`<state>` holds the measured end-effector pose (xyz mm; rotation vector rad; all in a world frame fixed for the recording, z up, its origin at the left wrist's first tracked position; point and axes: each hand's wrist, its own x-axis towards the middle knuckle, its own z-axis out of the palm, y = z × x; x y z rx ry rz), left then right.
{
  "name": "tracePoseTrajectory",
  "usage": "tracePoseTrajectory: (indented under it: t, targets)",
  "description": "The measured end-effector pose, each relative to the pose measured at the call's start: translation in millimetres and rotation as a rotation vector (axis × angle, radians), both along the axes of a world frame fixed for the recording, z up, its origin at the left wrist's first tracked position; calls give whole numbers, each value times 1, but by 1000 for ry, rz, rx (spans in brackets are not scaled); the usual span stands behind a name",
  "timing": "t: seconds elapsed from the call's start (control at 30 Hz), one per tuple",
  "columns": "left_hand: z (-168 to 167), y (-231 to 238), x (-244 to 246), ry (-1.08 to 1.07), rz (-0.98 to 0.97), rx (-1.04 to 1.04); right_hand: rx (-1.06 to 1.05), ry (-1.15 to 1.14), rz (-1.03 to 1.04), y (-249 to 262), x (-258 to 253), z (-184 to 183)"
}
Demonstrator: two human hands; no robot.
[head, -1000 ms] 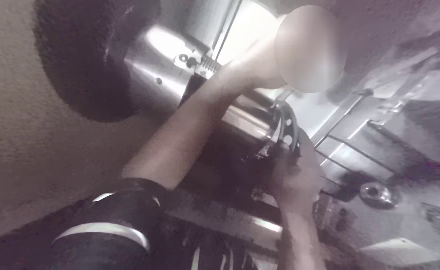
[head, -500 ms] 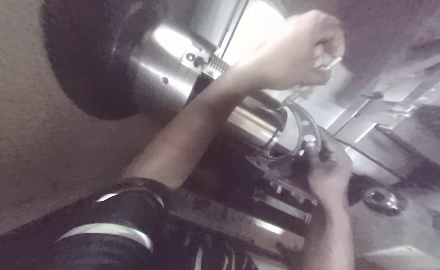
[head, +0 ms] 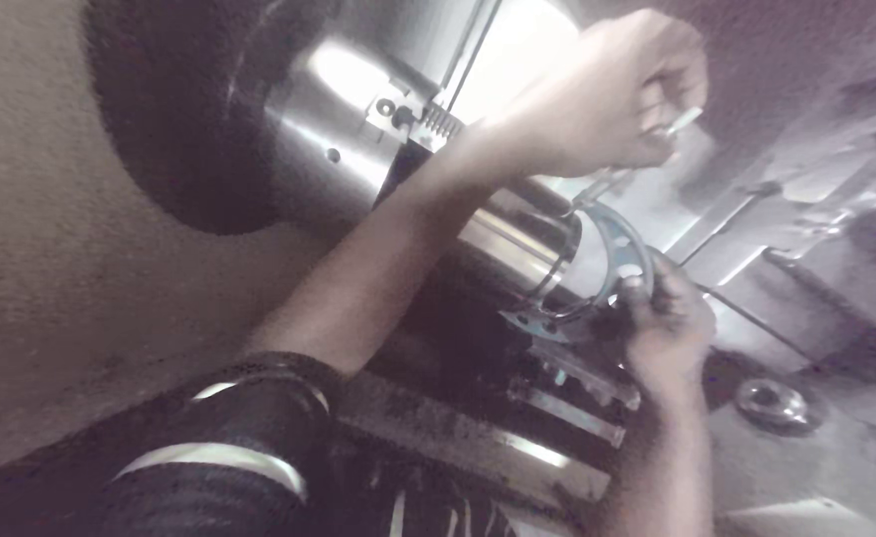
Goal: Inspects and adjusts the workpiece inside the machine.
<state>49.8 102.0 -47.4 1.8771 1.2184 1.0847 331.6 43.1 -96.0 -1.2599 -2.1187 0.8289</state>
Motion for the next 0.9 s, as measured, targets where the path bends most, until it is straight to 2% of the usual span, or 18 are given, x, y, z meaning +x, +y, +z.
tracePoseTrajectory:
  t: [0.17,0.4,0.53,0.7,0.9]
  targets:
    - [2,-2,1,21,10,-29,59,-68,-52,-23,-13,11]
    - [4,-4,3,26,14,-10,210,-430,-127,-53,-49,28]
    - [-1,1,4,92,52,24,265,-419,-144,-60,-59,28]
    - [2,-1,5,41,31,-4,303,-522,-195,-67,-67,29]
    - [2,-2,4,67,32,-10,349,-491,-191,-69,-68,24]
